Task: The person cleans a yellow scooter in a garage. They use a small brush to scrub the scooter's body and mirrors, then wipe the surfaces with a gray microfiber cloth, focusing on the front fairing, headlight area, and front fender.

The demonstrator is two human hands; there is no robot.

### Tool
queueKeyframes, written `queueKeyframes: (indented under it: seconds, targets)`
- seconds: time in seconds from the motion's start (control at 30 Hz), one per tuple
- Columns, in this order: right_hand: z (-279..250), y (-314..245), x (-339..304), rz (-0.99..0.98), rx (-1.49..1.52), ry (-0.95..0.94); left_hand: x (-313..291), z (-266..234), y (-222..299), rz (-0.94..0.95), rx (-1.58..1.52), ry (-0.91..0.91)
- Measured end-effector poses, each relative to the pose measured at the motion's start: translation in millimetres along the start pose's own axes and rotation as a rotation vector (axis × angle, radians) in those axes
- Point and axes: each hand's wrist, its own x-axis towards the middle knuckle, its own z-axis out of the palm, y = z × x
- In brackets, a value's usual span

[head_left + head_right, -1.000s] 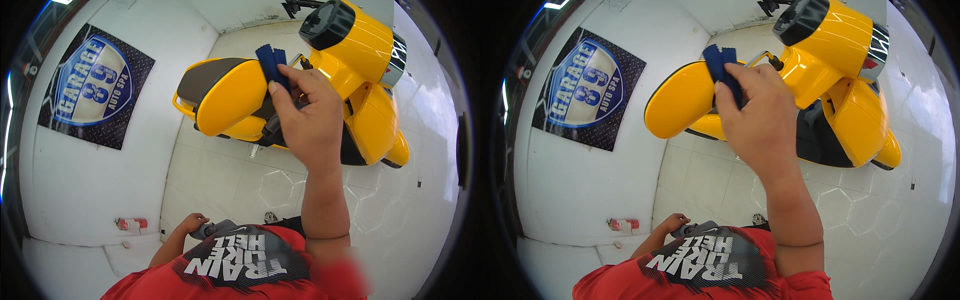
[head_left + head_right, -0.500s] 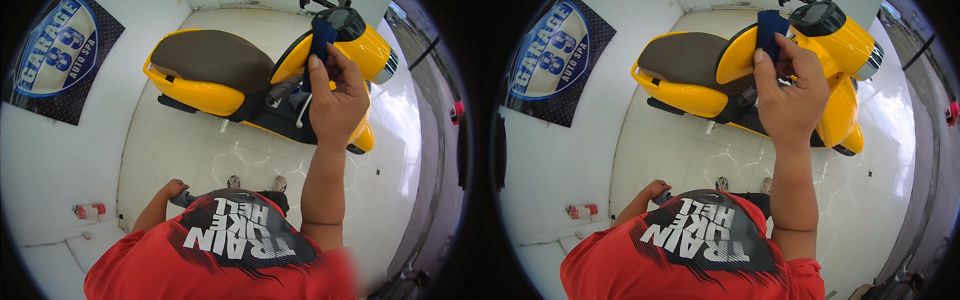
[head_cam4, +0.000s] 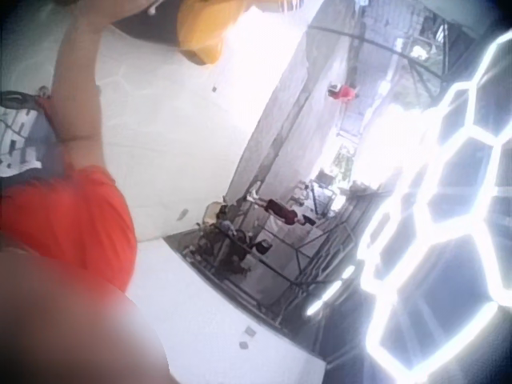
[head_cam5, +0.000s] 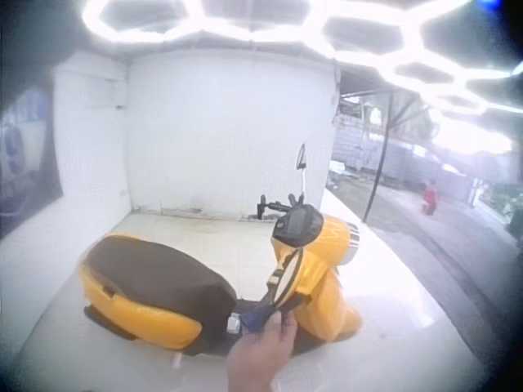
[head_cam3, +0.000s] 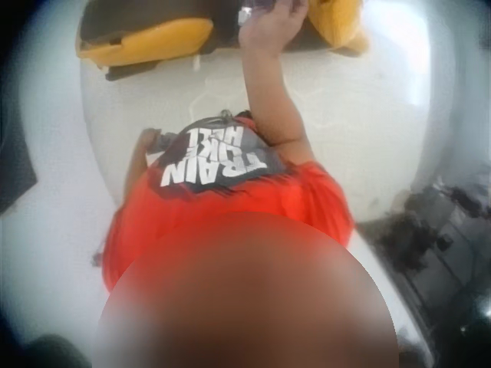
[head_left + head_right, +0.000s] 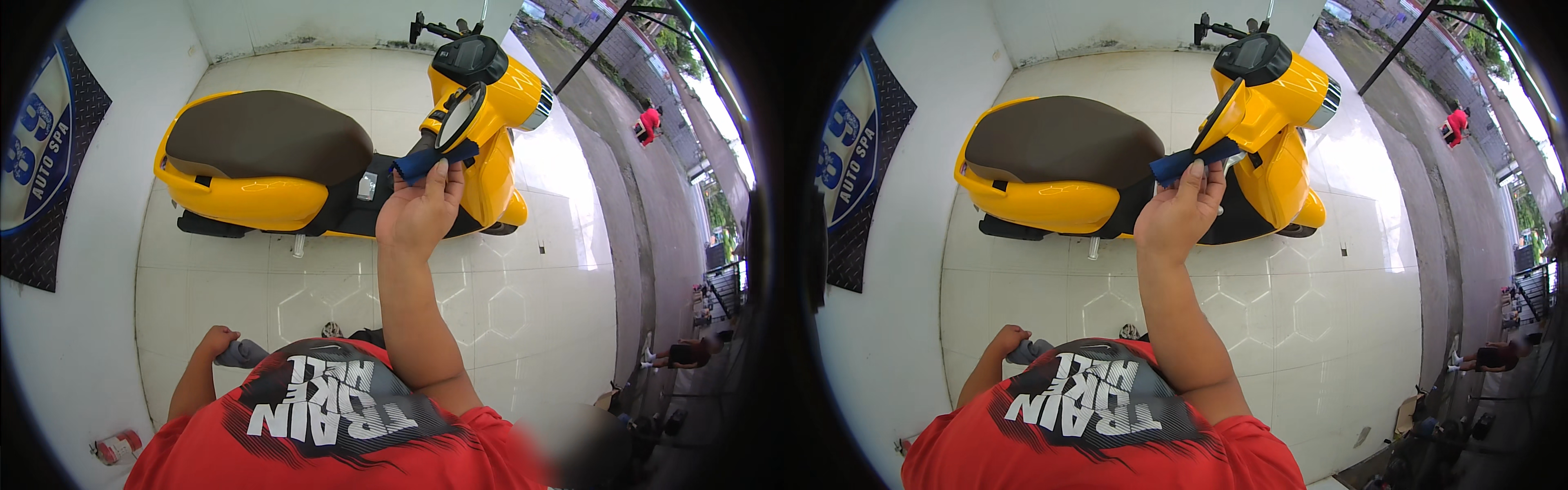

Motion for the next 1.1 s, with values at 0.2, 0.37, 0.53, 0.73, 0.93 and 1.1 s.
queueKeyframes:
  seconds: [0.2, 0.37, 0.53, 0.73, 0.93, 1.1]
  targets:
    - [-28, 21, 36, 0.218, 0.253, -0.1, 2, 18, -22, -0.002, -0.045, -0.015]
    - [-41, 24, 53, 0.352, 0.338, -0.119, 25, 37, -57, 0.067, 0.13, -0.042]
    - [-69, -6, 3, 0.518, 0.141, -0.198, 66, 49, -79, 0.448, 0.458, -0.329]
    - [-156, -77, -82, 0.678, -0.043, -0.087, 111, 81, -49, 0.448, 0.547, -0.5]
    - [-232, -186, -96, 0.341, -0.041, 0.038, 101, 118, 95, 0.329, 0.774, -0.432]
    - [-305, -304, -99, 0.088, -0.101, 0.149, 80, 189, 216, 0.609, 0.989, -0.41]
